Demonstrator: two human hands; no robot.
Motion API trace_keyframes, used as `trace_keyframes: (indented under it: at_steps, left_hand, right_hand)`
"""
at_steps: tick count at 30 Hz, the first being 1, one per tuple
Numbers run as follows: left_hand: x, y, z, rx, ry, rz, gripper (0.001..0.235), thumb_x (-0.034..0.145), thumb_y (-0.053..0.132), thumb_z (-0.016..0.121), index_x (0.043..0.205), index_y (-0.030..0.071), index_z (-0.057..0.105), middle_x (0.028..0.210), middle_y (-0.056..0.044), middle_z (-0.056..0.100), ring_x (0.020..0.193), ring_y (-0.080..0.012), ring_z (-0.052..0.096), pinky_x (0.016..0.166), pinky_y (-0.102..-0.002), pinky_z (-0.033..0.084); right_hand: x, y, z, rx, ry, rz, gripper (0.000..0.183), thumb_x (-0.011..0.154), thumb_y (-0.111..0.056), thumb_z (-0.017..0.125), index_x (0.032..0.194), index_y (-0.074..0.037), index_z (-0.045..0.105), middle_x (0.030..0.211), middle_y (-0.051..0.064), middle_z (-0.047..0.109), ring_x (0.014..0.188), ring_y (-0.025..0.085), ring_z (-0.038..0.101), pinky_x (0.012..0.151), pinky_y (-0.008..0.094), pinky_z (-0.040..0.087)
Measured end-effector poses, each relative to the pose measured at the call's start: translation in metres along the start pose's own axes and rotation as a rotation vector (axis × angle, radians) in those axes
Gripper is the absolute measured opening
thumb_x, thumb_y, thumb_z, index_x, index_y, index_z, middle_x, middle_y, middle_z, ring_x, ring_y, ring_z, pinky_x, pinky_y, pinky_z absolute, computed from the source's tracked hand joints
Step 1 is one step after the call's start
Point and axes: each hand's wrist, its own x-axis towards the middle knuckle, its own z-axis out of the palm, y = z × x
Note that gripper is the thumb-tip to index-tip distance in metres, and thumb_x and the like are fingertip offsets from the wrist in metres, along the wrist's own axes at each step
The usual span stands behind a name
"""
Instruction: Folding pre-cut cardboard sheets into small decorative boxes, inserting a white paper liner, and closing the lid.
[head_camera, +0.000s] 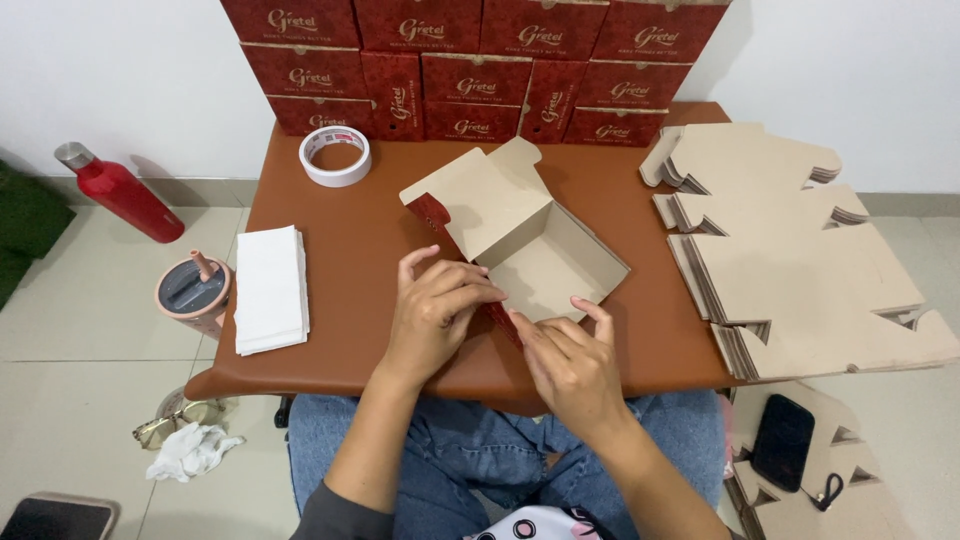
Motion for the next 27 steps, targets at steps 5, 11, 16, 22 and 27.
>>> trace_keyframes:
  at_steps: [5,11,16,22,27]
  left_hand:
    - [0.001,0.008,-0.002,-0.004,0.0,0.006,0.021,0.084,0.001,0.074,0.093,0.02,0.08,0.098,0.002,0.077,0.106,-0.0174,0.071,0.113,-0.052,0.033]
    - [-0.005,0.01,-0.008,0.108,-0.037,0.061,0.019,0.094,0.013,0.069,0.11,0.017,0.077,0.118,-0.003,0.075,0.122,-0.0211,0.066,0.119,-0.052,0.03]
    - [-0.014,0.03,-0.018,0.258,-0.034,0.03,0.032,0.099,0.033,0.061,0.122,0.013,0.073,0.132,-0.011,0.067,0.13,-0.03,0.058,0.116,-0.052,0.033]
    - [-0.028,0.056,-0.014,0.201,-0.055,-0.077,0.049,0.089,0.027,0.074,0.134,0.012,0.065,0.137,-0.019,0.061,0.126,-0.0376,0.059,0.107,-0.053,0.044]
    - [-0.022,0.056,-0.028,0.246,-0.067,-0.182,0.034,0.09,0.02,0.069,0.122,0.008,0.069,0.136,-0.007,0.064,0.129,-0.0243,0.059,0.109,-0.041,0.046]
  right_hand:
    - [-0.001,0.0,0.002,-0.031,-0.001,0.017,0.03,0.089,0.0,0.067,0.118,-0.006,0.073,0.076,0.004,0.075,0.079,0.016,0.072,0.102,0.047,0.04]
    - [-0.004,0.022,-0.014,-0.046,-0.082,0.092,0.038,0.1,-0.033,0.056,0.132,-0.014,0.066,0.115,0.009,0.071,0.113,0.024,0.063,0.112,0.056,0.026]
    - [-0.012,0.049,-0.044,-0.049,-0.144,0.268,0.053,0.108,-0.041,0.035,0.142,-0.007,0.057,0.149,0.022,0.053,0.142,0.037,0.043,0.121,0.059,0.013]
    - [-0.037,0.037,-0.035,-0.059,-0.108,0.239,0.041,0.096,-0.022,0.064,0.136,-0.01,0.064,0.139,0.015,0.062,0.121,0.031,0.062,0.108,0.051,0.041]
    - [-0.045,0.025,-0.025,-0.076,-0.089,0.212,0.047,0.087,-0.015,0.071,0.133,-0.011,0.063,0.14,0.011,0.06,0.116,0.02,0.062,0.111,0.047,0.045]
